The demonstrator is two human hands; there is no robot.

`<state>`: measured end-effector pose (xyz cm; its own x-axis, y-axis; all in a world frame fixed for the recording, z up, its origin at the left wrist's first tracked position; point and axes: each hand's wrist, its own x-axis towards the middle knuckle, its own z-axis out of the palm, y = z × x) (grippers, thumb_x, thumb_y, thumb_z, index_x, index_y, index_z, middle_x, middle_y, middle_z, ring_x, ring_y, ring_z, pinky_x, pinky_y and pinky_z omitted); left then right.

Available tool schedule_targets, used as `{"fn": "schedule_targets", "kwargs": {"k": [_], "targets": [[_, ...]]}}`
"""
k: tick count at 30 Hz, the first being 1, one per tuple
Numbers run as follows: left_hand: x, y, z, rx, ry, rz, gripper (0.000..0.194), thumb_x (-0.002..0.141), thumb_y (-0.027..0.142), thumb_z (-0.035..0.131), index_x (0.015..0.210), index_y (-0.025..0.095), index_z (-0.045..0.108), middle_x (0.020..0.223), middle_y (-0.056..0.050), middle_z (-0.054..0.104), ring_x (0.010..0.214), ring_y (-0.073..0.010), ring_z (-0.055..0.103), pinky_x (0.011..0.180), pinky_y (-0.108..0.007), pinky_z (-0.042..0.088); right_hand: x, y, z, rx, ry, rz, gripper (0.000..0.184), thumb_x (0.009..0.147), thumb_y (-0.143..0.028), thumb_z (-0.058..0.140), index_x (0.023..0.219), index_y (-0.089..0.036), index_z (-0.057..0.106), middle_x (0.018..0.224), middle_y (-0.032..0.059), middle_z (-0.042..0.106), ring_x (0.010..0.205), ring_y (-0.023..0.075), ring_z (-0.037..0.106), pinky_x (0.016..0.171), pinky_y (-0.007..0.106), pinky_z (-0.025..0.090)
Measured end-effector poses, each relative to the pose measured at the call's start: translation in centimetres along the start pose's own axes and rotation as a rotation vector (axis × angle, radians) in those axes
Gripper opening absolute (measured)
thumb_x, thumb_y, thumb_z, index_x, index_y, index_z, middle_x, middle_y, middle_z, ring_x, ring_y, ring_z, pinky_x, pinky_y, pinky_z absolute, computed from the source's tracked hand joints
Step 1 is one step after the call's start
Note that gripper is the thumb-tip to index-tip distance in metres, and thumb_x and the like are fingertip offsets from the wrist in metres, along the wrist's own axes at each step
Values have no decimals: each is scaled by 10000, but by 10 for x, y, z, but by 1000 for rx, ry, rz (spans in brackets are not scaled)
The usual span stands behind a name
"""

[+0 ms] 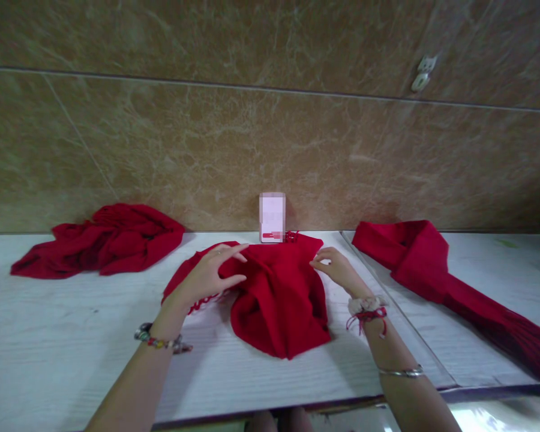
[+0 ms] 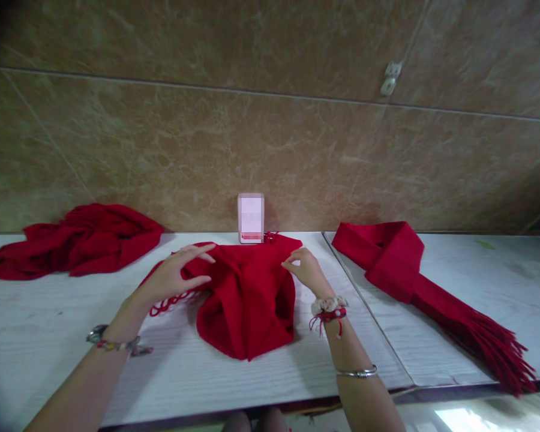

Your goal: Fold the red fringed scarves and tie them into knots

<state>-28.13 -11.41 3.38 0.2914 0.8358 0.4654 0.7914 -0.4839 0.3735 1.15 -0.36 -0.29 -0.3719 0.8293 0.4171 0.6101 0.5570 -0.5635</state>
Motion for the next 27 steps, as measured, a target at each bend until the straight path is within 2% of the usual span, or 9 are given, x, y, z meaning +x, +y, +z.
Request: {"fn": "schedule_targets", "kwargs": {"k": [3,5,9,12,16,22,25,27], "targets": [[3,9,13,-42,-223,21,617,728,210,621,1303,247,397,998,12,660,1013,-179,506,930,-344,367,-2,-1,1,-52,67,-12,87,650,-256,688,708,-193,679,854,70,628,859,217,583,815,373,460],[5,10,21,-41,-272,26,607,727,158,616,1293,247,416,956,17,678,982,-174,519,916,-341,374,-4,-4,2,-88,24,-28,139,631,-251,707,755,-189,693,936,88,608,914,227,568,851,386,446],[7,5,27,-24,-200,26,522,755,110,571,1251,243,477,831,24,695,948,-170,542,903,-334,382,-7,-11,3,-100,-200,-90,65,677,-209,670,730,-202,707,1025,94,589,1016,230,535,895,379,427],[7,3,25,-22,-180,15,487,760,118,564,1228,238,503,816,19,696,944,-172,551,905,-338,386,-8,-14,2,-94,-262,-99,117,696,-200,653,798,-206,708,1085,92,576,1062,233,515,926,387,412],[6,0,21,-35,-177,-16,467,753,122,564,1206,230,524,808,17,698,920,-173,563,900,-339,396,-8,-14,1,-85,-291,-128,198,689,-220,667,883,-233,698,1104,80,571,1084,235,500,953,408,396],[3,-4,12,-60,-145,-67,436,780,196,541,1214,229,516,836,9,695,878,-160,593,874,-308,417,-10,-15,7,-141,-264,-131,111,673,-192,680,771,-235,709,1130,74,544,1092,242,482,948,414,395],[3,-2,11,-69,-112,-141,415,836,277,466,1244,203,486,919,-18,692,938,-165,595,893,-313,411,-10,-14,10,-184,-211,-110,209,661,-214,696,869,-225,697,1146,97,529,1092,255,470,917,424,413],[4,1,14,-58,-108,-214,477,823,323,489,1273,171,451,995,-50,677,985,-181,587,904,-320,408,-10,-14,11,-223,-201,-88,254,654,-233,705,907,-212,690,1156,115,517,1099,272,454,895,441,420]]}}
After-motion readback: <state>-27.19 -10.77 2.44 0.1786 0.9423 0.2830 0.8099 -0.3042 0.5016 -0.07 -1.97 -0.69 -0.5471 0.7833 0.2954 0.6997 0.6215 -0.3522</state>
